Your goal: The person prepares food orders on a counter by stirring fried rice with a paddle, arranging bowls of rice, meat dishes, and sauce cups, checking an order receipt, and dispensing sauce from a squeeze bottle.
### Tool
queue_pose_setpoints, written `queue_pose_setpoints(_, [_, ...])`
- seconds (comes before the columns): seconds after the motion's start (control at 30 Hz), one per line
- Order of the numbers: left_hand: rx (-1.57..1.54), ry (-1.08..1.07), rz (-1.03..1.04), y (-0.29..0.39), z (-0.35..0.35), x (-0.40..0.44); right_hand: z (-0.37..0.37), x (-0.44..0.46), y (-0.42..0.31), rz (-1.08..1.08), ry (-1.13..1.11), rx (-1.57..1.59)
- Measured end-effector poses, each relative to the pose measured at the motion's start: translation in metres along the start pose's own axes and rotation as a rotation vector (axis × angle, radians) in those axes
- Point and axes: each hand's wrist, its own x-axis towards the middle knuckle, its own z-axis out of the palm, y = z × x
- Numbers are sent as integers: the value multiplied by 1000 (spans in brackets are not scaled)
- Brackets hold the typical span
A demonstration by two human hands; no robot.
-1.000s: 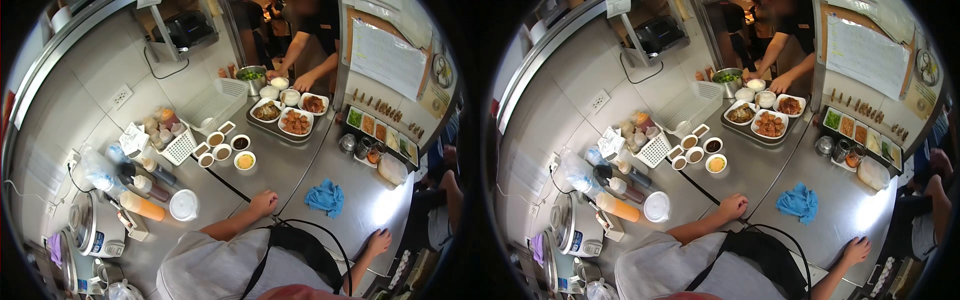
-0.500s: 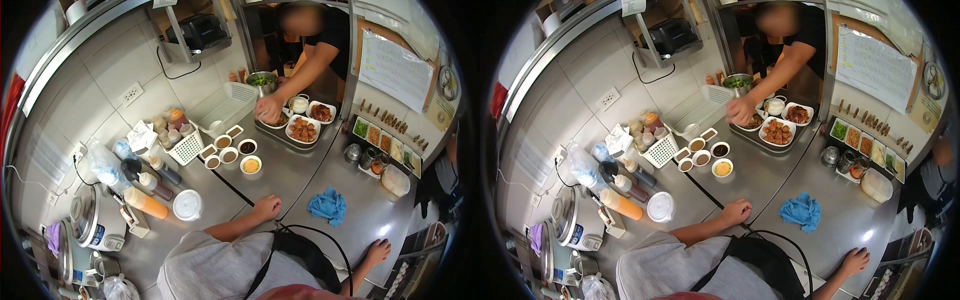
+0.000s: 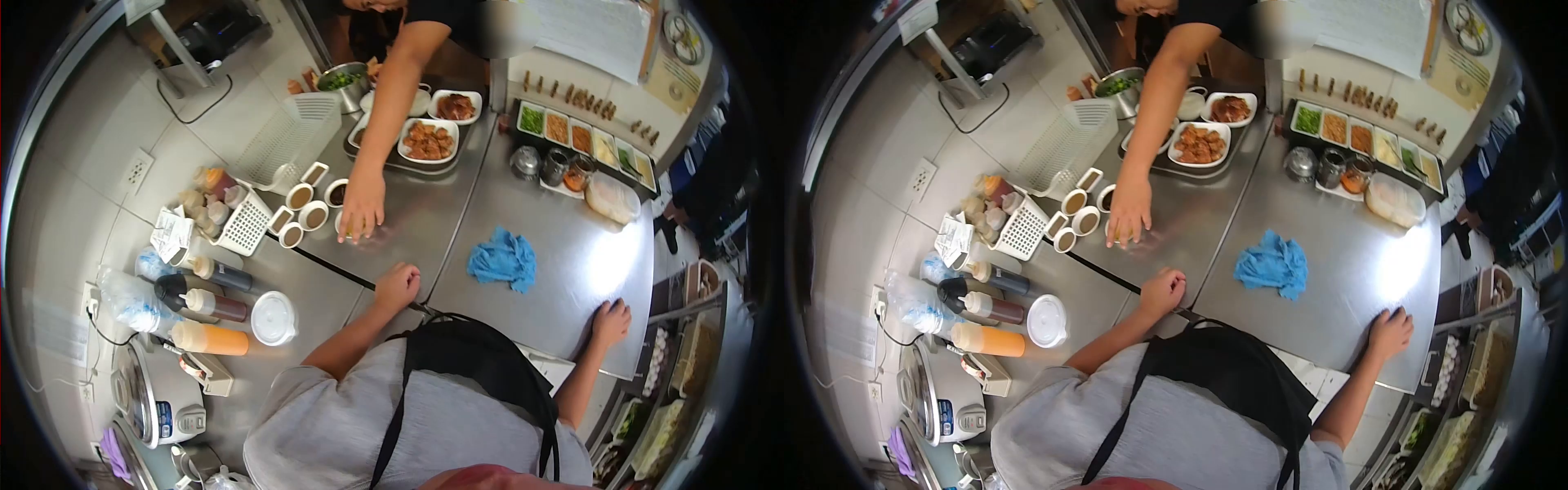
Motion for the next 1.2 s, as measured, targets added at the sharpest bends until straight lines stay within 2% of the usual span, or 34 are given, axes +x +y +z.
queue_pose_setpoints(0.23, [43, 35, 16, -7, 6, 7, 4, 0, 2, 0, 16, 30])
queue_pose_setpoints(0.53, [73, -30, -17, -5, 4, 8, -8, -3, -2, 11, -16, 108])
queue_pose_setpoints(1.2, [103, 20, 8, -5, 6, 8, 2, 0, -1, 18, -14, 76])
